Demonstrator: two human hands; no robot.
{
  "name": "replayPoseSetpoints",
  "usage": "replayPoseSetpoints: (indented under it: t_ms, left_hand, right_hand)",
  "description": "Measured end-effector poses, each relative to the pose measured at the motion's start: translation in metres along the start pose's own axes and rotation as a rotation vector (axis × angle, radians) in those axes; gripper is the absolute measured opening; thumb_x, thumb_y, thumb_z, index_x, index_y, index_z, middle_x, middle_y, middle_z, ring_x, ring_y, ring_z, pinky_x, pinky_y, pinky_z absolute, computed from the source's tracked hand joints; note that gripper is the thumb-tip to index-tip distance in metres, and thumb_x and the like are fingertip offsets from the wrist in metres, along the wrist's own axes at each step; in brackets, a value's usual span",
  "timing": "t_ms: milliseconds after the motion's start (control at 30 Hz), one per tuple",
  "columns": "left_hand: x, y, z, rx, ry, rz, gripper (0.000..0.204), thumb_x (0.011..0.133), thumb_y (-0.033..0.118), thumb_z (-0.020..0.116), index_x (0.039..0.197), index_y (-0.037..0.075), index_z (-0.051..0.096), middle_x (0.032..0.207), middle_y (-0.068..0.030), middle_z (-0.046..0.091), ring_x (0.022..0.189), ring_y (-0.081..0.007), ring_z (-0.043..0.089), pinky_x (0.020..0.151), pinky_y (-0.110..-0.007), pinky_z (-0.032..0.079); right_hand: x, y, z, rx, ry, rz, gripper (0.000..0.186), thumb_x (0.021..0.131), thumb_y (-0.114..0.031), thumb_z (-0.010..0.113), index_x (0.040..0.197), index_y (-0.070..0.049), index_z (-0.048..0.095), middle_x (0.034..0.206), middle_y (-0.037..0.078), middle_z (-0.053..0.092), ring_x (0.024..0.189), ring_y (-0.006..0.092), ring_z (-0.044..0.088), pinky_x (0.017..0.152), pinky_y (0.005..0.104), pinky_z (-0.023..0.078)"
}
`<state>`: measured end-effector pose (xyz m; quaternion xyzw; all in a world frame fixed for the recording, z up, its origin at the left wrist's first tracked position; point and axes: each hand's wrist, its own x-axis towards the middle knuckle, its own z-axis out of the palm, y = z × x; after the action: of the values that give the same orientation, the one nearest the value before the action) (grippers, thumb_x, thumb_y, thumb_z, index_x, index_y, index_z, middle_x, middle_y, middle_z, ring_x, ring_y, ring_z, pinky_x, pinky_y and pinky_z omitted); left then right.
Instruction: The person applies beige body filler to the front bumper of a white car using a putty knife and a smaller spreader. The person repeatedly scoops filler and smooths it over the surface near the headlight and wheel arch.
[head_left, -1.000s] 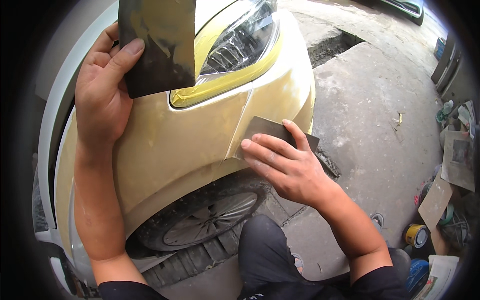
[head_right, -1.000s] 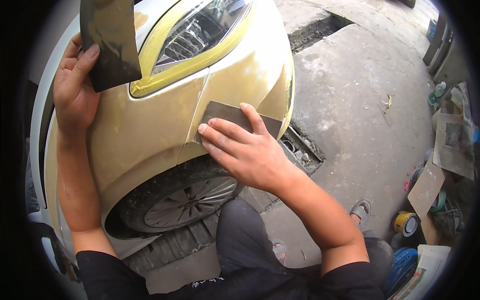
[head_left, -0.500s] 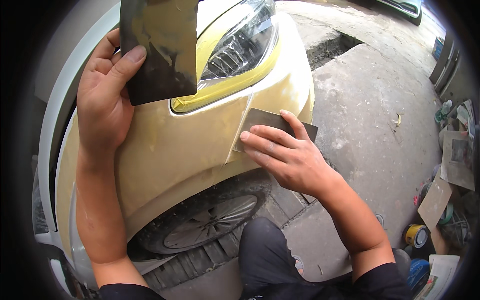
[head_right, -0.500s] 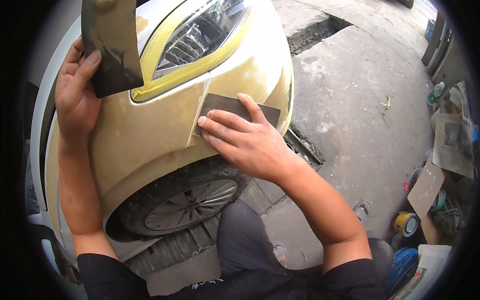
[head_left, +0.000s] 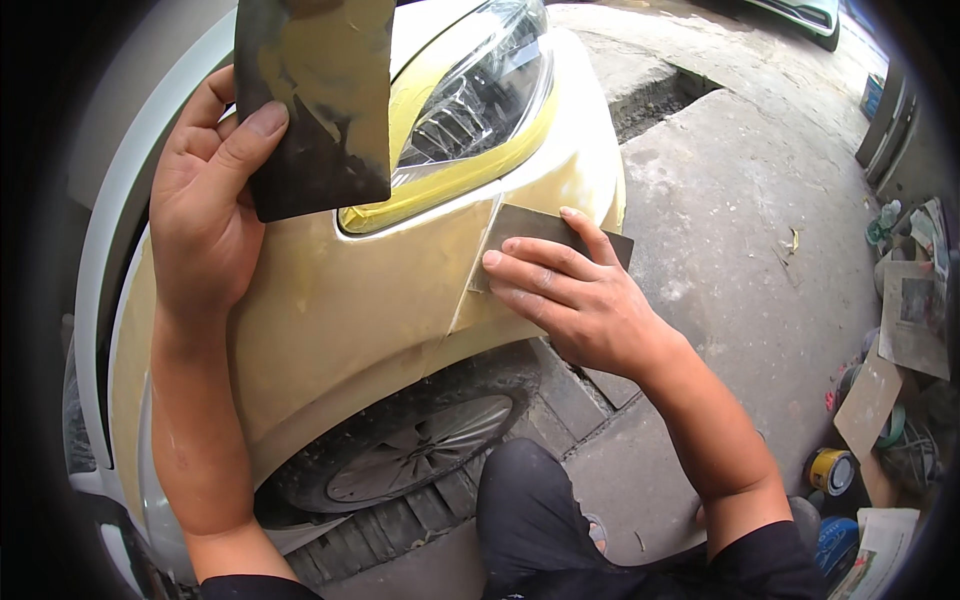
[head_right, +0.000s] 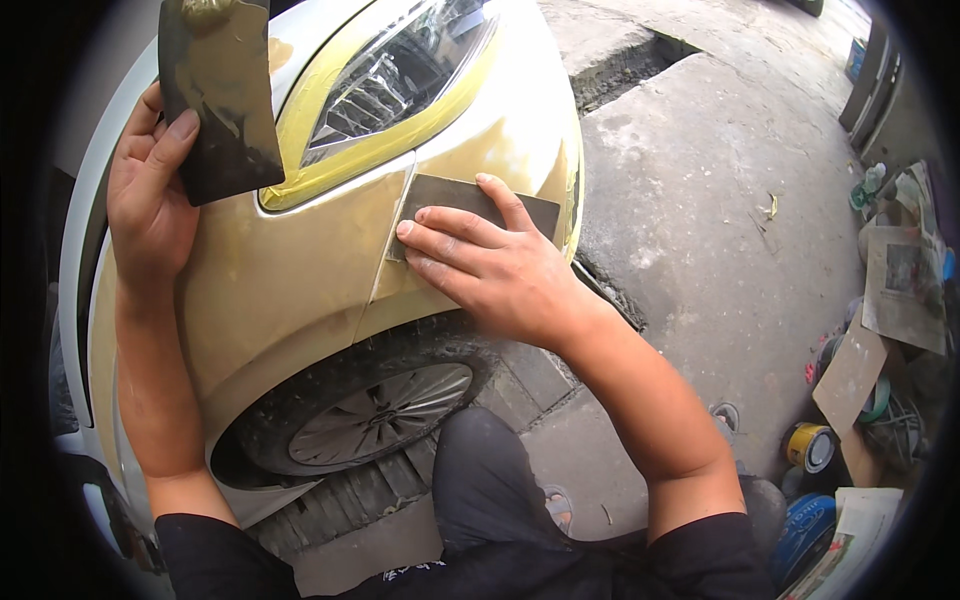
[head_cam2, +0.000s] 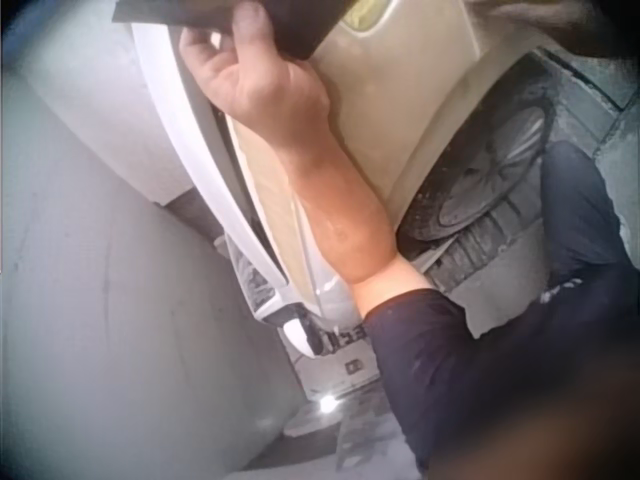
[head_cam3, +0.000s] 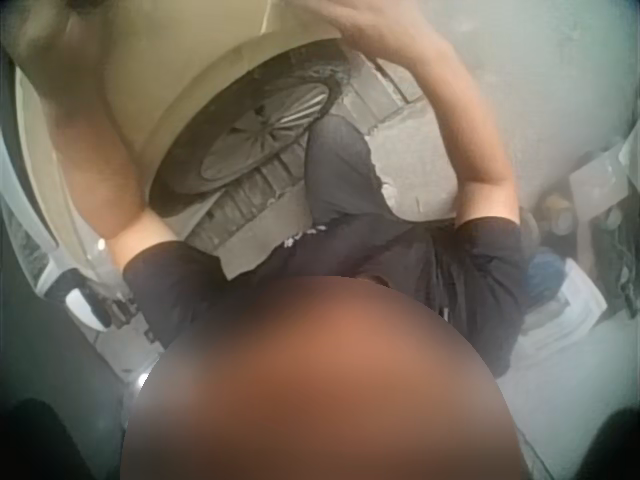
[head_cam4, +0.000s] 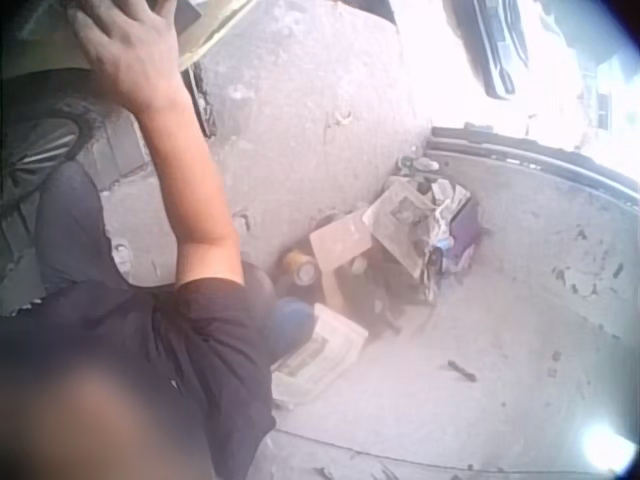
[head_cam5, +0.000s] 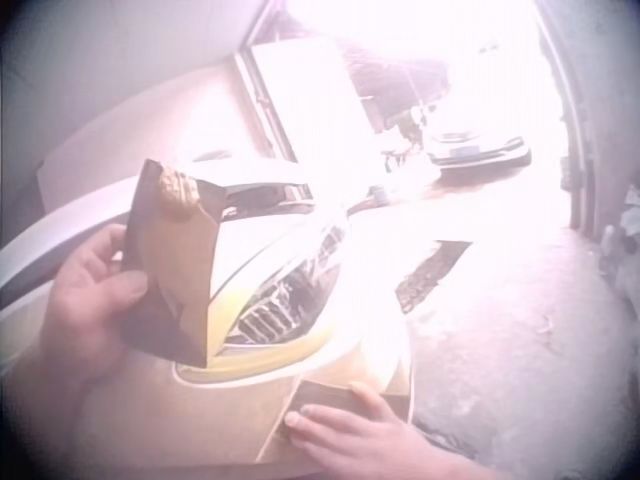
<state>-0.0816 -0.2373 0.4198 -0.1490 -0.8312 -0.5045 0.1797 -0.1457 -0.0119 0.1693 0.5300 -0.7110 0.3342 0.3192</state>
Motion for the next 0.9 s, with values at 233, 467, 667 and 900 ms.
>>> replayPoseSetpoints:
  t_ms: [233, 467, 667, 900]
  left_hand:
    - [0.000, 0.001, 0.000, -0.009, -0.027, -0.023, 0.040, 0.105, 0.007, 0.057, 0.141, -0.008, 0.049, 0.121, -0.0167, 0.073, 0.109, -0.0180, 0.071, 0.102, -0.029, 0.053]
    - [0.000, 0.002, 0.001, 0.036, 0.010, -0.028, 0.041, 0.104, 0.007, 0.057, 0.142, -0.009, 0.048, 0.119, -0.0158, 0.073, 0.110, -0.0169, 0.071, 0.102, -0.028, 0.052]
    - [-0.001, 0.003, 0.003, 0.059, 0.005, -0.036, 0.041, 0.104, 0.007, 0.057, 0.141, -0.009, 0.047, 0.116, -0.0149, 0.074, 0.109, -0.0156, 0.071, 0.101, -0.027, 0.052]
    - [-0.001, 0.004, 0.006, 0.057, 0.020, -0.039, 0.041, 0.104, 0.007, 0.056, 0.141, -0.009, 0.047, 0.116, -0.0153, 0.075, 0.108, -0.0147, 0.071, 0.102, -0.027, 0.051]
  right_hand:
    - [-0.011, 0.001, -0.007, 0.017, 0.012, 0.115, 0.039, 0.084, -0.007, 0.068, 0.122, -0.013, 0.072, 0.144, 0.000, 0.064, 0.137, 0.0184, 0.056, 0.119, 0.0581, 0.032]
    - [0.005, 0.010, -0.004, -0.022, 0.085, 0.183, 0.038, 0.085, 0.001, 0.068, 0.121, -0.012, 0.070, 0.142, 0.002, 0.066, 0.132, 0.0229, 0.060, 0.115, 0.0465, 0.036]
    - [-0.001, 0.003, 0.000, 0.042, 0.084, 0.226, 0.037, 0.087, -0.001, 0.067, 0.123, -0.010, 0.070, 0.140, 0.004, 0.067, 0.132, 0.0245, 0.059, 0.112, 0.0484, 0.038]
    - [0.008, -0.008, 0.003, 0.088, 0.200, 0.468, 0.041, 0.089, 0.002, 0.064, 0.130, -0.004, 0.065, 0.136, 0.012, 0.068, 0.128, 0.0336, 0.061, 0.107, 0.0441, 0.045]
